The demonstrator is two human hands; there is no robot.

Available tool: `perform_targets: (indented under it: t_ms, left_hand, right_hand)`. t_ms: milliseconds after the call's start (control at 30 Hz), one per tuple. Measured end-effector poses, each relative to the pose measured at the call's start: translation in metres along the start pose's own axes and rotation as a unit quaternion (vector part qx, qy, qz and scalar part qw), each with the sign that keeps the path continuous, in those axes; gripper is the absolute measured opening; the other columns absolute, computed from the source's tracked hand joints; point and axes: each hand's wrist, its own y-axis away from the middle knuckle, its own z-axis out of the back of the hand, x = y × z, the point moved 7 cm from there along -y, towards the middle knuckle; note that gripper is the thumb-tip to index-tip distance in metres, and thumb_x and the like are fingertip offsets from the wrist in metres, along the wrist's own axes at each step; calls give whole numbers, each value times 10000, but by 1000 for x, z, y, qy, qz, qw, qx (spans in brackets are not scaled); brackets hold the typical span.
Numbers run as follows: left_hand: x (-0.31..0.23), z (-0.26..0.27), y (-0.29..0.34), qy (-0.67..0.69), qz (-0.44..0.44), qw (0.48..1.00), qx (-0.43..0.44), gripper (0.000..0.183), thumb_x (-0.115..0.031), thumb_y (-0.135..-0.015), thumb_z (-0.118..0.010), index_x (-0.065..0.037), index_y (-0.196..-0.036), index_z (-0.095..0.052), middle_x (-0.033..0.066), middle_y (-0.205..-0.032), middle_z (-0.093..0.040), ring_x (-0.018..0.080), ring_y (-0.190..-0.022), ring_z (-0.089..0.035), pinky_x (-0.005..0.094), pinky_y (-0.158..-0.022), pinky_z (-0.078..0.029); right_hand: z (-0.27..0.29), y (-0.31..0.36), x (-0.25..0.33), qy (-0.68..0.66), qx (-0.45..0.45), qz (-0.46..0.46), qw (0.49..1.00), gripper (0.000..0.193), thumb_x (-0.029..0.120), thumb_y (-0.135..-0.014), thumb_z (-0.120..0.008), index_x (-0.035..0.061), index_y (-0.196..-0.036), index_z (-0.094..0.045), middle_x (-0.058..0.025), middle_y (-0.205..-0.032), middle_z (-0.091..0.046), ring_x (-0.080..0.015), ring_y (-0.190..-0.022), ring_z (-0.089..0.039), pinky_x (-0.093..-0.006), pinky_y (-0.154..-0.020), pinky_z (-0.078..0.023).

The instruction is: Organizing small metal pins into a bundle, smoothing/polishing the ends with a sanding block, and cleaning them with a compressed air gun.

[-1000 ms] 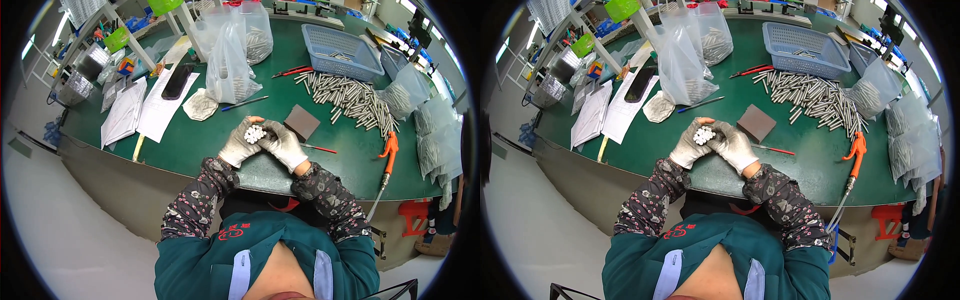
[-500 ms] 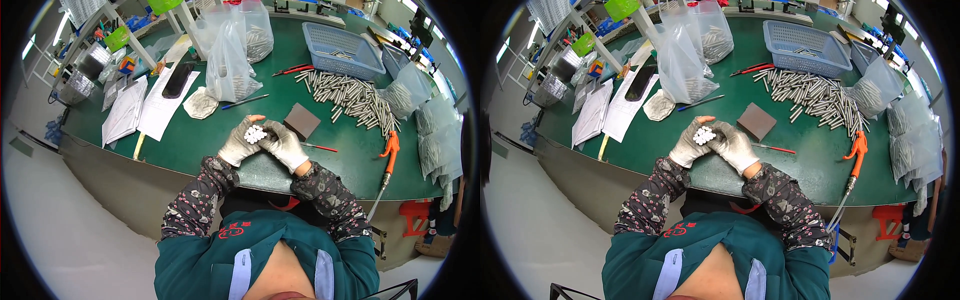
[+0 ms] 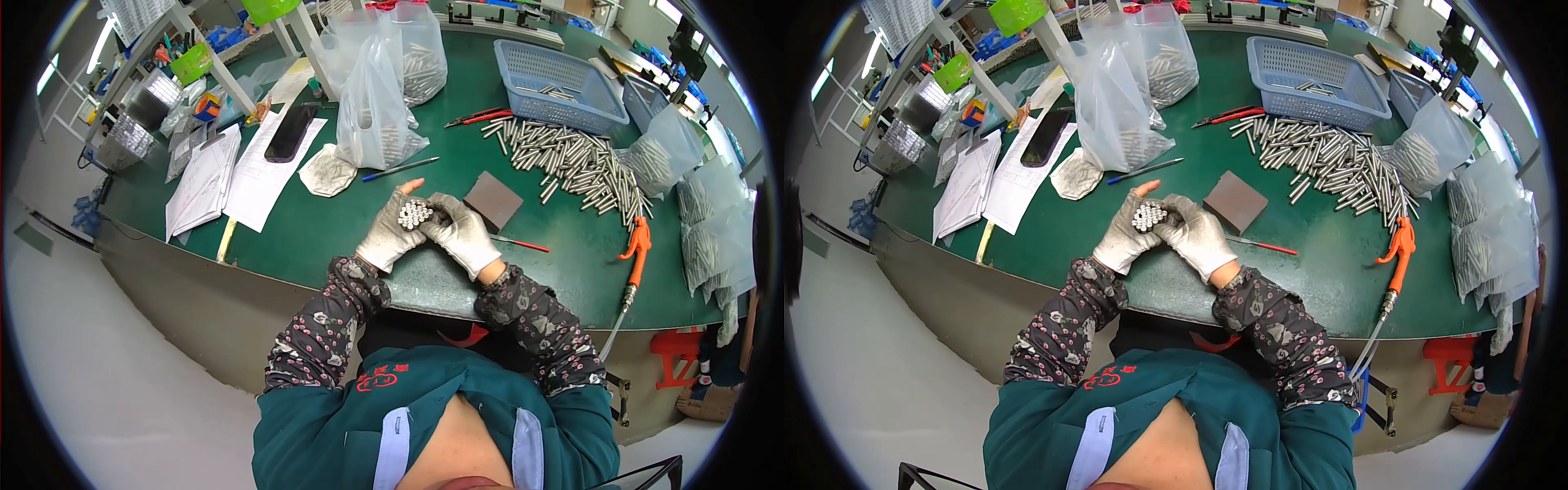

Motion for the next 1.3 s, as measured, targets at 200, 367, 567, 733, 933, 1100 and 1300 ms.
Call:
perform_targets:
  t_ms: [200,367,567,733,933,1100,1300]
  left_hand:
    - [-1,1,-1,-11,3,1000,0,769,-36,-620,-741,-89,-1278,-346,30,-973,-545,115,-884,-540,233,-798,-447]
    - [9,4,-2,-24,2,1000,-5,766,-54,-614,-751,-90,-1271,-358,30,-967,-538,119,-876,-537,234,-795,-446]
    - [6,2,-2,1,20,1000,-9,749,-44,-610,-743,-92,-1259,-373,30,-959,-541,123,-869,-539,238,-788,-449]
    - [7,1,-2,4,23,1000,-2,740,-11,-605,-727,-96,-1253,-379,34,-967,-546,122,-876,-540,236,-787,-451]
    - [2,1,-1,-17,14,1000,-3,731,26,-594,-695,-104,-1242,-383,46,-975,-557,127,-887,-548,240,-794,-453]
    - [1,0,1,-19,9,1000,-3,710,35,-599,-685,-112,-1230,-393,41,-965,-560,123,-879,-551,235,-789,-452]
    - [-2,-4,1,-9,9,1000,15,689,84,-602,-660,-79,-1221,-405,7,-928,-533,95,-859,-519,216,-783,-430]
  right_hand:
    - [-1,-3,-8,-11,-10,6,1000,468,112,-724,-689,-11,-1128,-487,-71,-942,-581,-117,-848,-549,-236,-776,-445]
    - [-1,-2,-1,0,-4,-7,1000,470,111,-727,-686,-12,-1133,-484,-73,-956,-580,-122,-867,-551,-240,-785,-445]
    - [-1,-2,-6,-20,-2,0,1000,473,114,-736,-680,-24,-1139,-475,-86,-981,-577,-133,-899,-552,-245,-809,-442]
    - [0,0,-3,-30,-1,3,1000,476,111,-741,-676,-31,-1145,-468,-91,-987,-575,-132,-900,-551,-245,-812,-441]
    - [0,1,-1,-36,-4,-7,999,453,104,-751,-662,-37,-1138,-473,-86,-967,-580,-127,-881,-550,-237,-803,-442]
    - [3,1,2,-19,-25,9,999,363,92,-760,-645,-34,-1071,-506,-75,-923,-581,-125,-847,-549,-235,-777,-443]
    - [5,2,-3,-3,-18,10,1000,280,104,-776,-625,-22,-1011,-538,-61,-877,-577,-122,-819,-544,-241,-747,-439]
